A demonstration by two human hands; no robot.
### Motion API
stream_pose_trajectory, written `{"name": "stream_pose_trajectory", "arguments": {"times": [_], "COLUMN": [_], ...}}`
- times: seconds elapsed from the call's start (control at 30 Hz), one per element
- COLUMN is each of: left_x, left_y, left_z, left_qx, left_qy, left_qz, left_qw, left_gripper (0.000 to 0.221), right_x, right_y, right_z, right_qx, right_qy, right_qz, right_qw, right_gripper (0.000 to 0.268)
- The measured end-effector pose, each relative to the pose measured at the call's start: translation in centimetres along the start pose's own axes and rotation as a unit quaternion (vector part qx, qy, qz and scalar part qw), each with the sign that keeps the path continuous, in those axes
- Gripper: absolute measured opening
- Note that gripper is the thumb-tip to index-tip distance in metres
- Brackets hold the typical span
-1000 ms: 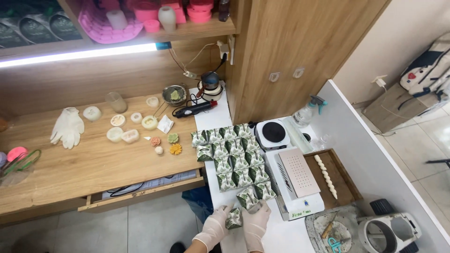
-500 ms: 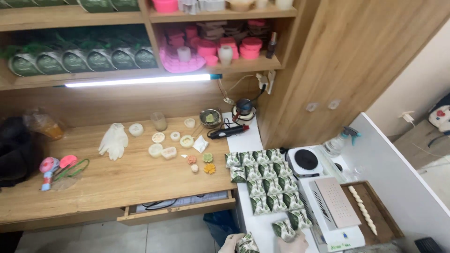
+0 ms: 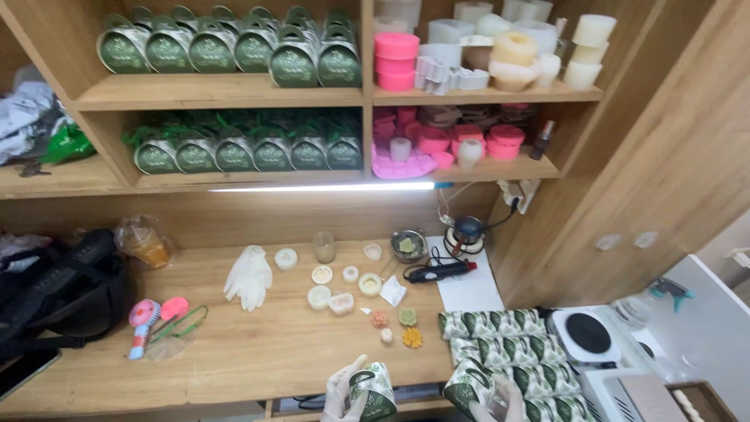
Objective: The person, wearing white gloves, picks up and arranges small green-packaged products on a wooden shelf in a workspace. They handle several items, checking their placement and alignment among other similar products.
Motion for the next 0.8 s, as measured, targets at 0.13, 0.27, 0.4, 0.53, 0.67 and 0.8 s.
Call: {"name": "stream_pose_trajectory", "arguments": {"times": [0.13, 0.27, 0.4, 0.53, 0.67, 0.8], "left_x": [-5.3, -13.1, -19.2, -21.6, -23.6, -25.4], "left_y": [-5.0, -12.6, -20.6, -25.5, -28.1, -29.8], "left_z": [0.7, 6.8, 14.7, 16.7, 16.9, 18.5], "left_qx": [0.043, 0.107, 0.119, 0.083, 0.078, 0.094], "left_qy": [-0.048, -0.146, -0.146, -0.137, -0.089, -0.079], "left_qz": [0.032, 0.086, 0.098, 0.07, 0.077, 0.092], "left_qw": [0.997, 0.98, 0.977, 0.985, 0.99, 0.988], "left_gripper": [0.06, 0.063, 0.081, 0.096, 0.099, 0.102], "right_x": [2.4, 5.5, 7.8, 11.8, 12.3, 12.2], "right_y": [16.2, 26.1, 33.2, 36.2, 38.2, 39.1], "right_z": [-12.3, -27.3, -34.6, -42.2, -44.4, -45.5], "right_qx": [-0.101, -0.252, -0.292, -0.269, -0.265, -0.267], "right_qy": [-0.022, -0.05, -0.048, -0.023, -0.035, -0.045], "right_qz": [-0.065, -0.171, -0.224, -0.237, -0.246, -0.245], "right_qw": [0.992, 0.951, 0.928, 0.933, 0.932, 0.931], "right_gripper": [0.083, 0.076, 0.074, 0.071, 0.069, 0.068]}}
Point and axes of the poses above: each hand's wrist, its own x-axis away from the middle knuckle, its own y-axis out of the palm, z = x × y, the point moved 7 cm from there along -x, towards the middle knuckle, and after that the axes turned 8 degrees about y, right-handed, at the moved point
